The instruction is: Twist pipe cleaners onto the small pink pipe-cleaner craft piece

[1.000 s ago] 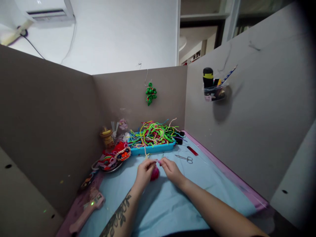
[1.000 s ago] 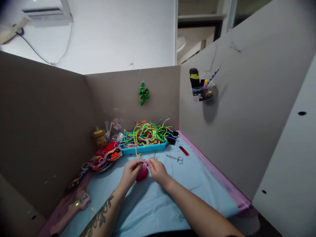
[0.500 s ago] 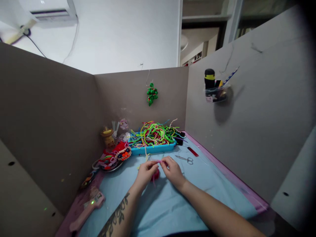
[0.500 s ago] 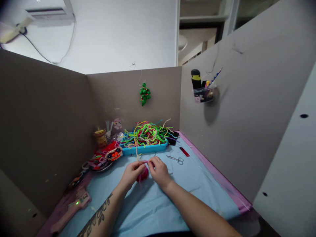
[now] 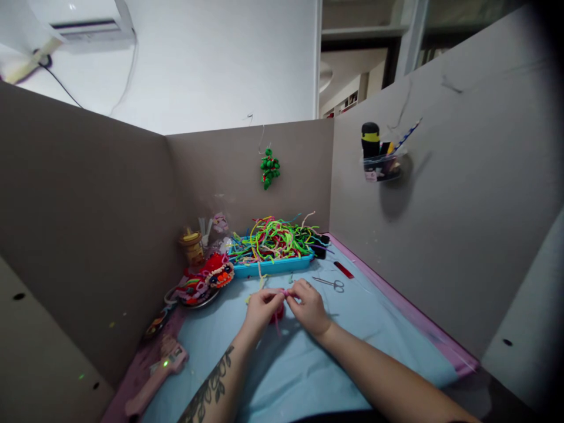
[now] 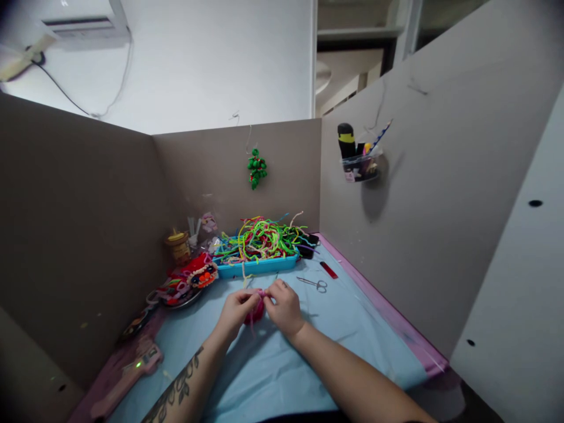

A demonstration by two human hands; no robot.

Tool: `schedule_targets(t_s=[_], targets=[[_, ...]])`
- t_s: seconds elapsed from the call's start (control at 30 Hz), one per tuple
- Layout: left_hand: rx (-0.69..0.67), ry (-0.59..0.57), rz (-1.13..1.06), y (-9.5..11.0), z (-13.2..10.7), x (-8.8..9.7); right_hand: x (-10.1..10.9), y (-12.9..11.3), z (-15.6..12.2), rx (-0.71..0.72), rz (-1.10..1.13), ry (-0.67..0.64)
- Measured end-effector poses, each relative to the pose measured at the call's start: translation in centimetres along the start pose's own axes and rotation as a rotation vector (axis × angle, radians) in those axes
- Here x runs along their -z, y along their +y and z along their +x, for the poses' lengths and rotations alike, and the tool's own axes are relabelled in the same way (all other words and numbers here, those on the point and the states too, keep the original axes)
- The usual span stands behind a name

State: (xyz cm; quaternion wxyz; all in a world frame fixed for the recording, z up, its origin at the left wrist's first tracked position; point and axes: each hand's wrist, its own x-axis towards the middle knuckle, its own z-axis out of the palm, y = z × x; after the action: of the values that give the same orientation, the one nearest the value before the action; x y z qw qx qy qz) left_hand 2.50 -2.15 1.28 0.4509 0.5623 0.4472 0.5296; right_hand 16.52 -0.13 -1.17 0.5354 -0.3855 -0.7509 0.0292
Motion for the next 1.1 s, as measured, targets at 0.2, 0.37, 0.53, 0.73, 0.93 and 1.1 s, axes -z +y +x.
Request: schedule_targets(t_s=[0.2,0.37,0.53,0.73,0.93,1.1], targets=[[-0.071,0.076,0.135,-0.7,0.3,0.2,-0.2,-0.2,0.0,0.049,-0.161,-0.032],[-0.198,0.064,0.268,-1.3,0.8,1.2,0.1,0.3,0.3,0.065,-0.023,-0.194],[-0.284,0.013,0.358,-0.9,1.1,2.2,0.3,0.7,0.4,0.086,0.088,-0.286],[-0.368,-0.089,0.444,-0.2,0.8,2.1,0.3,1.2,0.5,0.027,0.111,-0.361],[-0.267,-0.063,0.408,-0.8,0.8,2.1,0.6,1.2,0.6,0.048,0.125,-0.438],[-0.149,-0.038,0.293,-0.7,0.7,1.9,0.7,1.3,0.8,-0.003,0.188,-0.414]])
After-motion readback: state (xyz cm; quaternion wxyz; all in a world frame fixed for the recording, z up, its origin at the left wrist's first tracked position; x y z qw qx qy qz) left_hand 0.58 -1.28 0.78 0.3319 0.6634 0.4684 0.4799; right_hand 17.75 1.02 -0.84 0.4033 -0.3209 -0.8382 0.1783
